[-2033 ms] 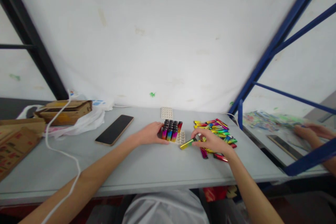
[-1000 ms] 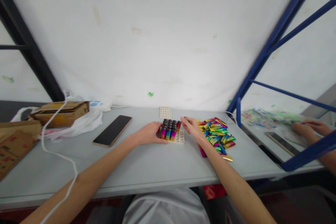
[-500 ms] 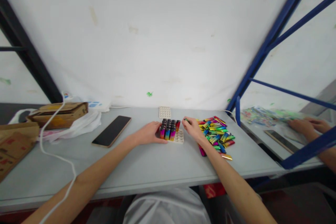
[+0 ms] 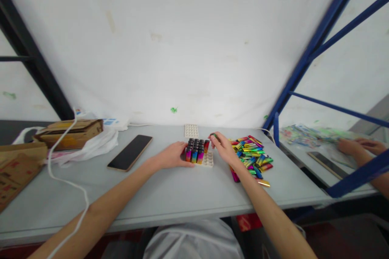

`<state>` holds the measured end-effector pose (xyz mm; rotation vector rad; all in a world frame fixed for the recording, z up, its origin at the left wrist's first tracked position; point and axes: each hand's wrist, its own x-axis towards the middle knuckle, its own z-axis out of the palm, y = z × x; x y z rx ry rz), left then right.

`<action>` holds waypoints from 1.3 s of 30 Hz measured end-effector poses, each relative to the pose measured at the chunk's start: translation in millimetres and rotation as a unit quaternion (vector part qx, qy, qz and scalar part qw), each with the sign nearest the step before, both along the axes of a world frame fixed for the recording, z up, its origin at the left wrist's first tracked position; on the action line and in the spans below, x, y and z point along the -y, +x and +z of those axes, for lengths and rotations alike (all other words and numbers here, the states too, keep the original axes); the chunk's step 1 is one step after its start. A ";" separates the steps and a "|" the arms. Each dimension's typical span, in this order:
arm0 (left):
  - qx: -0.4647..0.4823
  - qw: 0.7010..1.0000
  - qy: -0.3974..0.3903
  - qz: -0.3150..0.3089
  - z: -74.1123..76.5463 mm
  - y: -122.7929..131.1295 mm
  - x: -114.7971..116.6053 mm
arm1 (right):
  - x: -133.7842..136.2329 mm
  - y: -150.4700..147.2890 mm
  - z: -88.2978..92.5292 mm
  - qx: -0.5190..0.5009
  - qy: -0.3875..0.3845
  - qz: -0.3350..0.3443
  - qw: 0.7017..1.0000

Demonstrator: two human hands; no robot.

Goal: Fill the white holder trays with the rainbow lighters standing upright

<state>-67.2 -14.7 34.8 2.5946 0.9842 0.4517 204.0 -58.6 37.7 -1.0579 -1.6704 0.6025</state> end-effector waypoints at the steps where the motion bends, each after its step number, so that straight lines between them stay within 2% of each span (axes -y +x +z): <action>1: 0.001 1.000 0.000 0.000 -0.2 0.0 -0.2 | 0.9 0.8 1.2 0.023 0.024 -0.010 0.999; 4: 0.003 1.000 -0.002 -0.002 0.3 0.1 0.0 | 2.2 2.7 2.8 0.070 0.061 -0.016 0.996; 10: 0.006 1.000 0.002 0.005 2.4 -0.1 2.1 | 0.9 4.3 -2.3 0.108 0.027 0.006 0.994; 21: 0.004 1.000 -0.010 -0.005 6.8 0.9 5.1 | 2.6 5.2 -2.8 0.091 0.013 0.060 0.994; 26: 0.010 1.000 0.003 -0.002 5.7 0.3 4.6 | 5.4 6.7 3.8 0.079 0.008 0.042 0.996; 31: 0.004 1.000 0.006 0.005 4.2 0.4 3.2 | 6.3 31.5 20.1 0.071 0.021 -0.040 0.996; 35: -0.009 1.000 0.007 0.010 4.7 1.4 3.0 | 16.3 67.8 30.8 0.180 0.032 -0.081 0.980; 37: -0.006 1.000 0.007 0.011 4.8 1.8 3.1 | 27.0 86.6 28.0 0.272 0.052 -0.092 0.956; 39: -0.002 1.000 0.009 0.013 4.6 1.6 3.4 | 39.4 102.4 16.9 0.363 0.064 -0.119 0.922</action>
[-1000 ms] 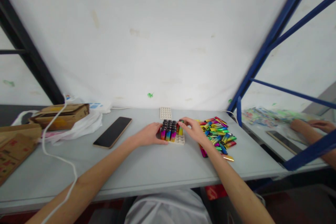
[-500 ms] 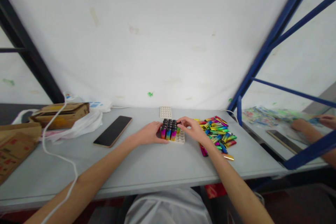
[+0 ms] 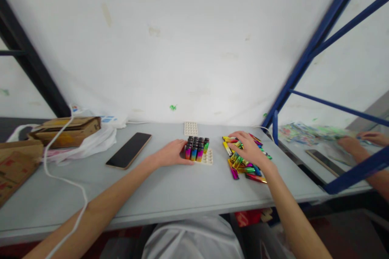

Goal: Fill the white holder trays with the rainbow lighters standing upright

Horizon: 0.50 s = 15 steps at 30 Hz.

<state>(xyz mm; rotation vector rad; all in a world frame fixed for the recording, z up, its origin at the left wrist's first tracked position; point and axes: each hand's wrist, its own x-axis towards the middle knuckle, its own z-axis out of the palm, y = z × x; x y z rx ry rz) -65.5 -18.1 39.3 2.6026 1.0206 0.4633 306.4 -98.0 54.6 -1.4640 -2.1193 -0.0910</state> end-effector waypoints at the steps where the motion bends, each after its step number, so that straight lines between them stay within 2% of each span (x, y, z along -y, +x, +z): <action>1: 0.000 1.000 0.001 0.003 -0.1 -0.2 0.2 | 5.8 6.2 -8.1 0.042 0.001 -0.030 0.999; 4: 0.000 1.000 -0.004 0.010 0.2 -1.3 1.2 | 17.1 16.1 -35.0 0.110 -0.055 -0.124 0.985; 7: 0.003 1.000 -0.014 0.010 1.9 -1.8 2.3 | 17.7 14.1 -52.0 0.116 -0.090 -0.150 0.978; 15: 0.004 1.000 -0.013 0.000 2.9 -0.3 3.2 | 4.6 -15.3 -54.4 0.106 -0.069 -0.135 0.983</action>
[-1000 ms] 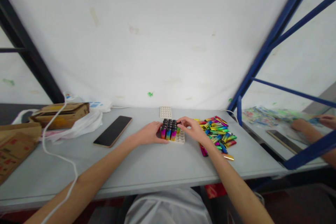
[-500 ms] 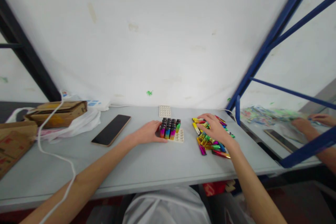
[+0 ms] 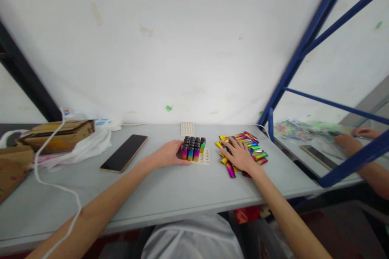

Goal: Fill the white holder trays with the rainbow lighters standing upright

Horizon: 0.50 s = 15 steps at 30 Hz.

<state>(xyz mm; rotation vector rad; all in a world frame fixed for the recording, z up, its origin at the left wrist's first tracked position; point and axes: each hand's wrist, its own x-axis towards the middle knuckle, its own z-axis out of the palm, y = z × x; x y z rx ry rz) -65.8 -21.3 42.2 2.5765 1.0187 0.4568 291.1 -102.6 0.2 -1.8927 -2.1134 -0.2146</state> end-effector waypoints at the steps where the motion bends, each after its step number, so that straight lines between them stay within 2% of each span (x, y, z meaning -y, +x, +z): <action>1: -0.001 1.000 0.002 0.005 -0.3 -0.1 -0.1 | -1.5 -3.3 -0.4 -0.003 0.011 0.007 1.000; 9: -0.012 1.000 -0.004 0.013 1.7 0.1 0.3 | -8.6 -11.1 2.6 -0.061 0.072 0.093 0.991; 15: -0.005 1.000 0.004 0.015 -0.5 -0.1 -0.6 | -11.7 1.3 13.0 -0.103 0.041 0.138 0.984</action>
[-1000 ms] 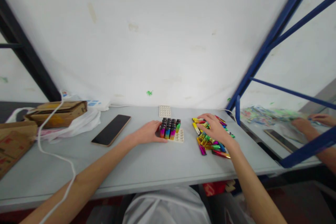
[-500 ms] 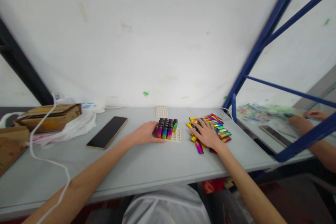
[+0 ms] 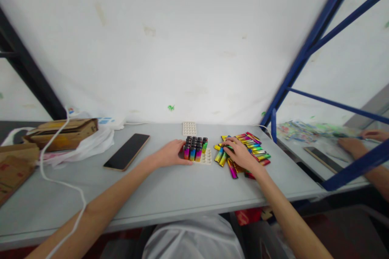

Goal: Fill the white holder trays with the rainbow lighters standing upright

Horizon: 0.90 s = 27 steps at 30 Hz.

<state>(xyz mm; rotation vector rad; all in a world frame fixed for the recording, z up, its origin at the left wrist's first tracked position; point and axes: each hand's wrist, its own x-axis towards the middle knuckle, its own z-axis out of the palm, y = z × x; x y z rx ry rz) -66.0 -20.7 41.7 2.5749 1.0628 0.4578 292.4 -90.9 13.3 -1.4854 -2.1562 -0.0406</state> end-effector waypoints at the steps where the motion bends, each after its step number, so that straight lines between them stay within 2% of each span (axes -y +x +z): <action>1: 0.000 1.000 0.001 -0.002 -0.4 -0.1 -0.2 | -1.6 2.0 2.5 0.003 -0.009 0.013 1.000; 8: 0.001 1.000 0.009 -0.006 -1.0 -0.3 -1.0 | -17.1 2.8 18.0 0.046 -0.076 0.054 0.995; 15: 0.004 1.000 0.005 -0.019 -4.9 -0.1 -5.1 | -14.3 0.7 23.8 0.009 -0.076 0.085 0.993; 20: 0.009 1.000 0.001 -0.022 -3.8 0.0 -4.0 | -15.8 -10.8 31.7 0.068 -0.093 0.109 0.987; 27: 0.014 1.000 0.003 -0.022 -3.2 -0.2 -3.3 | -28.8 -25.6 39.8 0.138 -0.071 0.170 0.973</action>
